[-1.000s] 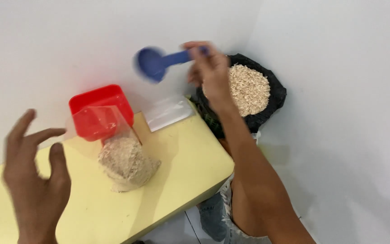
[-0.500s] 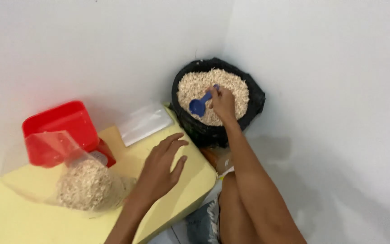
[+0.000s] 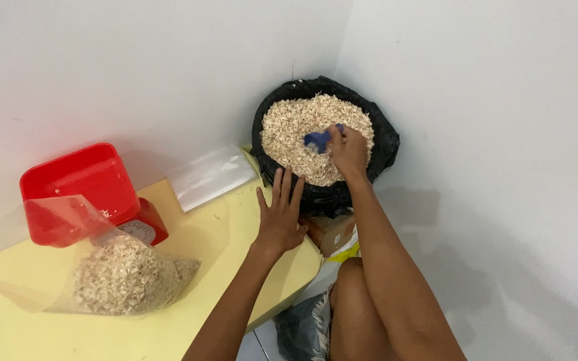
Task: Scooping wood shavings from a large black storage bag into a clear plastic bag placed on a red scale.
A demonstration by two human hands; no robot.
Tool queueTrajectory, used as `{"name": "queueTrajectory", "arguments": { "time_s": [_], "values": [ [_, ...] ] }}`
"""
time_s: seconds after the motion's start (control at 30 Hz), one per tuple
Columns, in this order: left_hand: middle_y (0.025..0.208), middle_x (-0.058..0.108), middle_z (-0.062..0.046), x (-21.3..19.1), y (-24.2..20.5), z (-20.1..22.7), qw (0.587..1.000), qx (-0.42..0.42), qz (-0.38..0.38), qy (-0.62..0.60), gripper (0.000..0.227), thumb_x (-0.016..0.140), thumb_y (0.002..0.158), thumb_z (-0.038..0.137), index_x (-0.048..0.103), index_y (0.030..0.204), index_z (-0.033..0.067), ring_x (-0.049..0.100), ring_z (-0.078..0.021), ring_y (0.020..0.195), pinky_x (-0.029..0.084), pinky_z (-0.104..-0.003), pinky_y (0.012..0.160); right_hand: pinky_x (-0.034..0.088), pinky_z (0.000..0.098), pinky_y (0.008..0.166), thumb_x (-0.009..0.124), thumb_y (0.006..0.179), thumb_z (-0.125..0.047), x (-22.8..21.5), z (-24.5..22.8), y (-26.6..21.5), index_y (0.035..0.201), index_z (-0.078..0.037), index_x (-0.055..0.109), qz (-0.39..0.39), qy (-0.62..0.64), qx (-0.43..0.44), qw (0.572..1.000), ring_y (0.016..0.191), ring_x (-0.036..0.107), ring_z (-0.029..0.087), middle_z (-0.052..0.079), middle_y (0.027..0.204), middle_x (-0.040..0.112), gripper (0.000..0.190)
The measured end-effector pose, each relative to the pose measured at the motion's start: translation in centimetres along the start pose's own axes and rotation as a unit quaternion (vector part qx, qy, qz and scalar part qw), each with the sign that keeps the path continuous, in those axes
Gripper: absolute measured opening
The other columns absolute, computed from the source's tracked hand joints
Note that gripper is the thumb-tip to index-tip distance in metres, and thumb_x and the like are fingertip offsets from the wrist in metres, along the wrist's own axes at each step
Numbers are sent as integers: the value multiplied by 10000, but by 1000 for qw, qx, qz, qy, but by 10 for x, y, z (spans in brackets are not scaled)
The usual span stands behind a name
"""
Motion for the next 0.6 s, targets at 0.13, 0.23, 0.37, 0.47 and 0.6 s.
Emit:
{"name": "queueTrajectory", "arguments": {
  "time_s": [0.13, 0.23, 0.37, 0.47, 0.6],
  "values": [
    [1733, -88, -198, -1, -2, -3, 1000, -8, 4, 19, 1146, 840, 833, 215, 74, 1681, 118, -130, -392, 1584, 3, -769, 1155, 588, 333, 491, 572, 1066, -328, 15, 12, 3, 927, -44, 742, -16, 24, 20, 999, 503, 694, 193, 112, 773, 756, 359],
    [1731, -102, -180, -6, 3, -2, 999, -18, -35, 1, 1081, 773, 880, 358, 78, 1674, 124, -163, -367, 1585, -58, -778, 1158, 552, 348, 473, 548, 1070, -339, 22, 17, 6, 817, -78, 731, -36, 33, 60, 997, 451, 660, 183, 77, 643, 704, 407],
    [1684, 153, -226, -11, 14, -3, 999, -35, -2, -41, 922, 576, 933, 632, 305, 1592, 48, 23, -389, 1589, -103, -770, 1168, 562, 336, 497, 470, 1100, -290, 24, 11, -1, 844, -72, 724, -50, 65, 108, 991, 499, 664, 160, 83, 656, 706, 421],
    [1648, 263, -244, -19, 24, -2, 998, -53, 16, -5, 910, 490, 953, 695, 373, 1547, 15, 124, -404, 1579, -87, -770, 1185, 592, 342, 543, 419, 1127, -279, 22, 10, -8, 910, -44, 712, -60, 91, 137, 985, 583, 701, 157, 100, 733, 731, 434],
    [1625, 335, -231, -21, 42, -7, 992, -99, 24, 74, 983, 405, 922, 793, 431, 1511, 6, 163, -406, 1568, -131, -757, 1189, 606, 313, 519, 448, 1116, -296, 25, 14, -10, 1112, 16, 695, -53, 102, 217, 970, 597, 710, 148, 113, 836, 768, 398]
  ]
}}
Point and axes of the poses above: each hand's wrist, its own y-axis towards the middle knuckle, its own x-axis out of the palm, z = x × y, the point moved 4 cm from there along y, towards the middle knuckle
